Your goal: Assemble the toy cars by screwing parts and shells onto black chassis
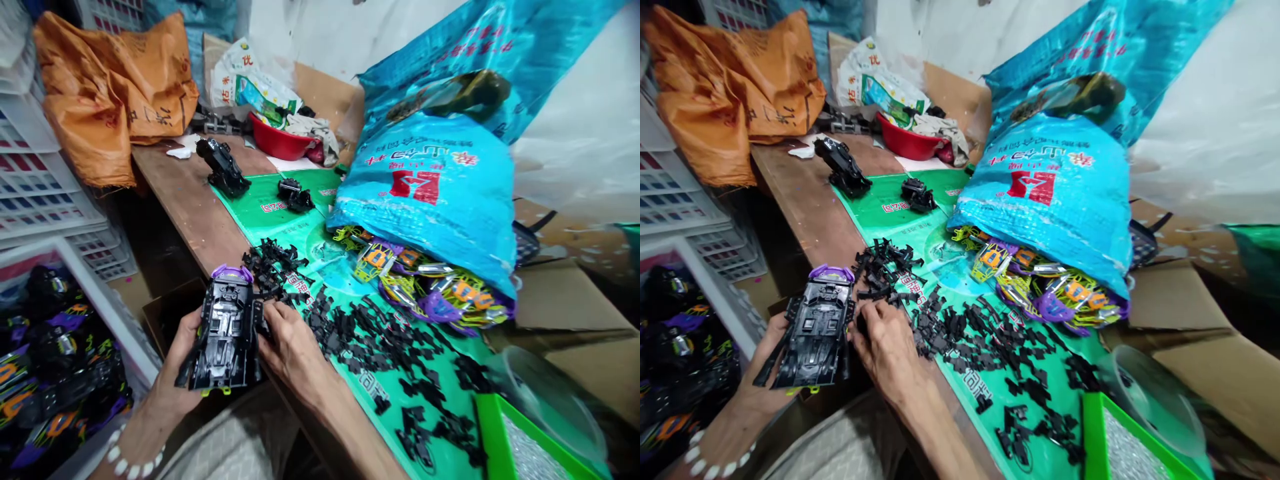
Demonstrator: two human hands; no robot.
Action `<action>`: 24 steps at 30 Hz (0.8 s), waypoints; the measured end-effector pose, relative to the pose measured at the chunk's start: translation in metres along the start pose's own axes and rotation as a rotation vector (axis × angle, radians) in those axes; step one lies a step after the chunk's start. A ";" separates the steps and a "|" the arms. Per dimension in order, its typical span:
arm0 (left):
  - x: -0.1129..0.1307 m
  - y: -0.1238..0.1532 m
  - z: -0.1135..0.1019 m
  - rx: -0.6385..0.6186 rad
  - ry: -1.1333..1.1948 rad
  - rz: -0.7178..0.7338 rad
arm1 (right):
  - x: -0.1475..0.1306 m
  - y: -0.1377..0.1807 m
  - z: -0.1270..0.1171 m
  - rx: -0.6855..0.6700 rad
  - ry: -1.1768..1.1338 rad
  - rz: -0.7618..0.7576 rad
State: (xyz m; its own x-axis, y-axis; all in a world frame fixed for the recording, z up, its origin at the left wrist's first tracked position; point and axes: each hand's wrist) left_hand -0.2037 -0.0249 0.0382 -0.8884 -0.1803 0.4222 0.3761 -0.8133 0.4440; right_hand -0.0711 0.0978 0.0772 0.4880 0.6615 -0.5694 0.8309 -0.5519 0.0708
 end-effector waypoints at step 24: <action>0.004 -0.005 0.009 -0.144 -0.001 -0.023 | 0.032 0.050 -0.006 0.264 -0.101 0.076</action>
State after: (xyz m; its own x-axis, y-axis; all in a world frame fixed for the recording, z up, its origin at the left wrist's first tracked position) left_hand -0.2069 -0.0164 0.0447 -0.8959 -0.1606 0.4142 0.3143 -0.8881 0.3354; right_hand -0.0126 0.0945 0.0673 0.5059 0.5667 -0.6503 0.6884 -0.7196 -0.0915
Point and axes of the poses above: each hand's wrist, its own y-axis away from the middle knuckle, its own z-axis out of the palm, x = y × z, and after that the axes turned 4 degrees about z, right-handed
